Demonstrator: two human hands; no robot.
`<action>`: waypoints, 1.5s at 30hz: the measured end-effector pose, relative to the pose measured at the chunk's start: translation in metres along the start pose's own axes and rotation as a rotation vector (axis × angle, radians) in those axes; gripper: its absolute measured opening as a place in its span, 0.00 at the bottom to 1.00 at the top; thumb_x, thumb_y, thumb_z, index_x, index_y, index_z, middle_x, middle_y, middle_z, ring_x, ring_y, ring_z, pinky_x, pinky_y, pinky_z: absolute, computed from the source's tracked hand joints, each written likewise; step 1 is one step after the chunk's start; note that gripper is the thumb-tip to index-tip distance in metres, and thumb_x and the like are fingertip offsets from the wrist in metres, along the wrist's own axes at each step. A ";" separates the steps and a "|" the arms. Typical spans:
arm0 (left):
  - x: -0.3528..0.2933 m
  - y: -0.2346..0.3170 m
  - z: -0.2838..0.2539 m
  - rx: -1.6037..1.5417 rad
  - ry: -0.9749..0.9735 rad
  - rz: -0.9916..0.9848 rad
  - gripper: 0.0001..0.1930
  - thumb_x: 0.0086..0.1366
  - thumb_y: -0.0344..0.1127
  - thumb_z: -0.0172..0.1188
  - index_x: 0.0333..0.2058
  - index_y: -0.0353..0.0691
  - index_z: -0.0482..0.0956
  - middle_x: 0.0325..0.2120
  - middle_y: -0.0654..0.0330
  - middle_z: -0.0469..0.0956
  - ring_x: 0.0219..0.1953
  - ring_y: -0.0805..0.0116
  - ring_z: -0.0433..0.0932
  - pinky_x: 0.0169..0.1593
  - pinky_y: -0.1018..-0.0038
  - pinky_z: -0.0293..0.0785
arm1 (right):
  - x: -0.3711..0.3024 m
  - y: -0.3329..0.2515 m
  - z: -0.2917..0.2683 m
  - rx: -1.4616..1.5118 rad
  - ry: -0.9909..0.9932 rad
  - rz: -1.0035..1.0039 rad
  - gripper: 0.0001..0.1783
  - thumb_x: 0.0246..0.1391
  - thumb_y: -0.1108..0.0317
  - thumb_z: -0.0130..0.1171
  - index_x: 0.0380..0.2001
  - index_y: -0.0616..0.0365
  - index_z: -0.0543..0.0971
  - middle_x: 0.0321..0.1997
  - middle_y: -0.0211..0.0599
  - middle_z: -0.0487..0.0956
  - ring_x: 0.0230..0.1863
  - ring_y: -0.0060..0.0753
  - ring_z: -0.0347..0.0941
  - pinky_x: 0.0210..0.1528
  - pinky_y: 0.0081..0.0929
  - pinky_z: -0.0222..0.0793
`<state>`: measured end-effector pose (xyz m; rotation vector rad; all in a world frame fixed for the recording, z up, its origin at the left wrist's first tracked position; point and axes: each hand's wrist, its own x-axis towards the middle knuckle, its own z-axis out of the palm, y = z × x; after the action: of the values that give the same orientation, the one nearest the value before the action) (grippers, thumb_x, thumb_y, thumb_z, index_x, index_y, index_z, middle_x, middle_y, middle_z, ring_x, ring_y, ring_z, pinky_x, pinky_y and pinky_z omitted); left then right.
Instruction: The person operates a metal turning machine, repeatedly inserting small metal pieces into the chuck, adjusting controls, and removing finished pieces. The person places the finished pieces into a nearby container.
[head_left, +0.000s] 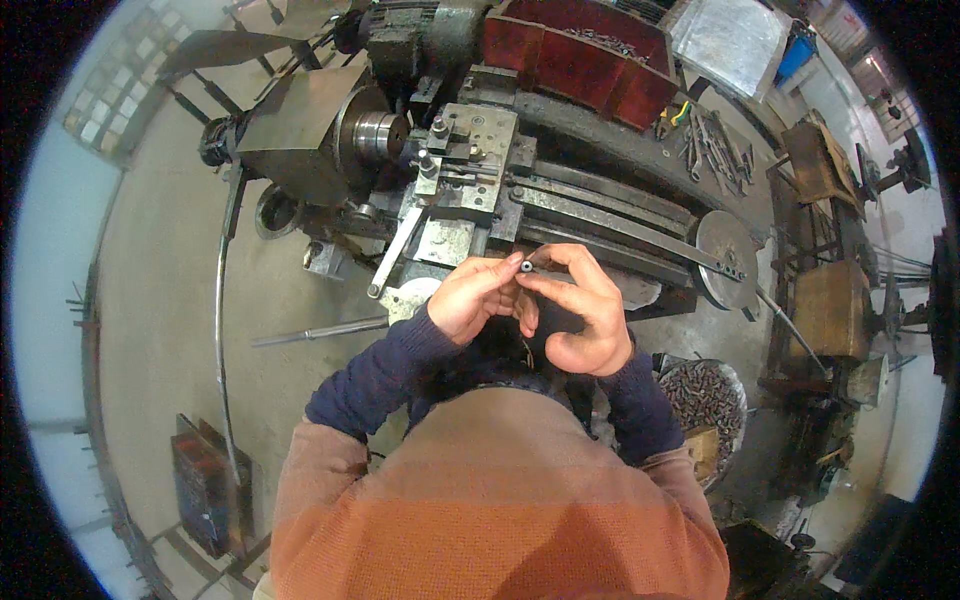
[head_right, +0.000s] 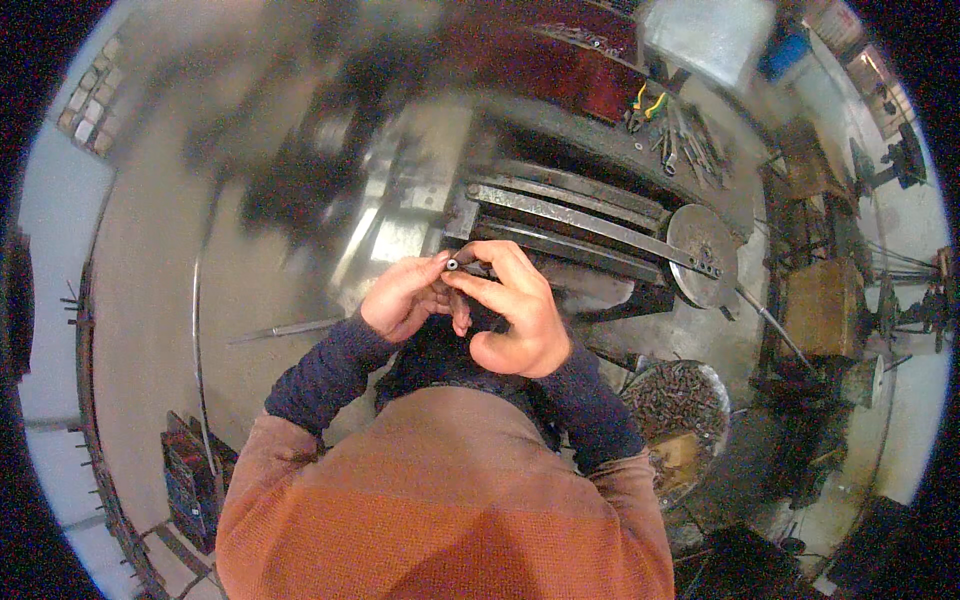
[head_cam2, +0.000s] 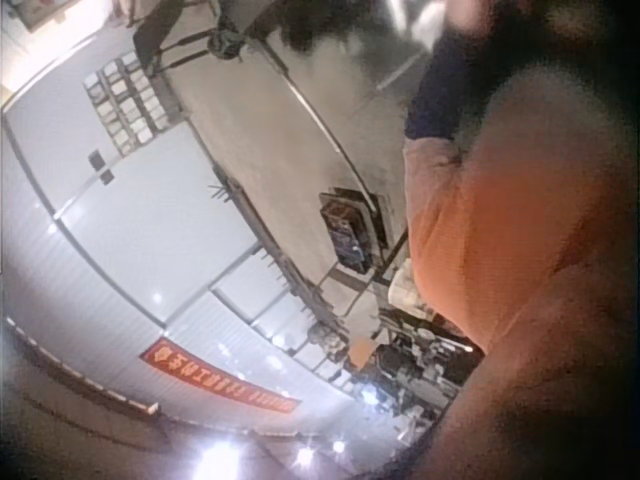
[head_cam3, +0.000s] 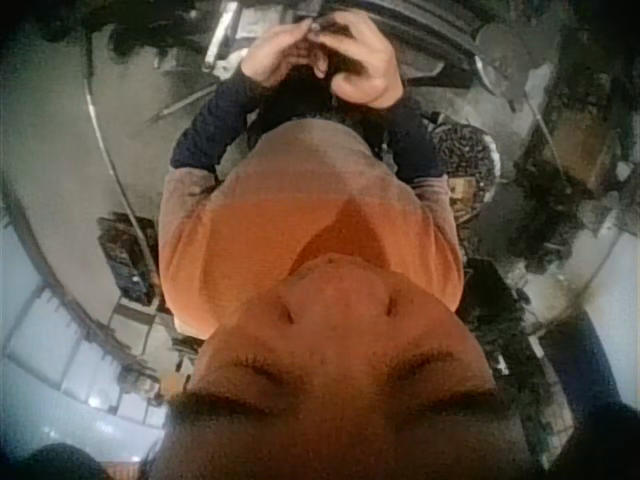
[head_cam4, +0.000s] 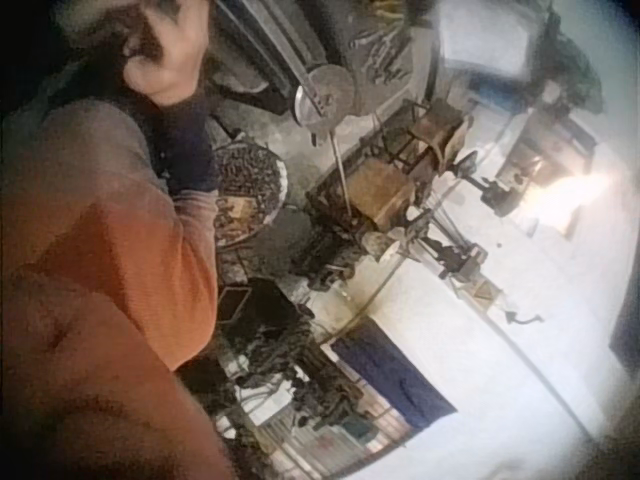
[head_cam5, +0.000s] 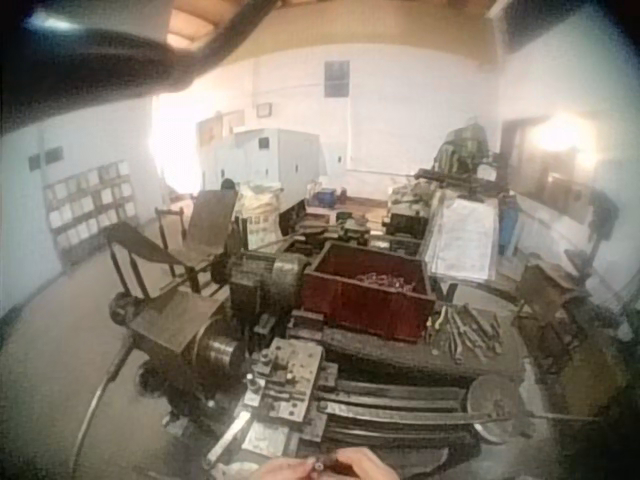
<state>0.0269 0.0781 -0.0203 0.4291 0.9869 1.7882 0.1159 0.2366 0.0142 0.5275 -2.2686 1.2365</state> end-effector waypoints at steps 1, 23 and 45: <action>0.000 0.000 0.000 -0.037 0.000 -0.008 0.20 0.67 0.45 0.40 0.35 0.32 0.72 0.21 0.49 0.76 0.23 0.59 0.77 0.31 0.69 0.74 | 0.000 0.003 0.001 -0.003 -0.002 0.007 0.30 0.19 0.72 0.50 0.38 0.65 0.76 0.43 0.50 0.71 0.43 0.49 0.69 0.48 0.34 0.64; -0.009 -0.001 -0.012 -0.057 0.103 0.045 0.17 0.64 0.42 0.48 0.33 0.31 0.74 0.21 0.54 0.76 0.21 0.64 0.76 0.28 0.71 0.73 | 0.003 0.014 0.016 0.044 -0.066 -0.003 0.27 0.23 0.70 0.51 0.36 0.62 0.77 0.44 0.47 0.73 0.45 0.48 0.68 0.48 0.36 0.64; -0.027 0.017 -0.008 1.035 0.297 0.413 0.10 0.55 0.36 0.60 0.26 0.33 0.78 0.18 0.56 0.76 0.22 0.71 0.76 0.28 0.76 0.70 | -0.003 0.013 0.028 -0.038 -0.101 0.030 0.22 0.22 0.72 0.53 0.31 0.63 0.78 0.37 0.46 0.75 0.37 0.47 0.72 0.41 0.33 0.68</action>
<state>0.0234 0.0481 -0.0079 1.0763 2.1496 1.5780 0.1047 0.2193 -0.0094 0.5551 -2.3869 1.2037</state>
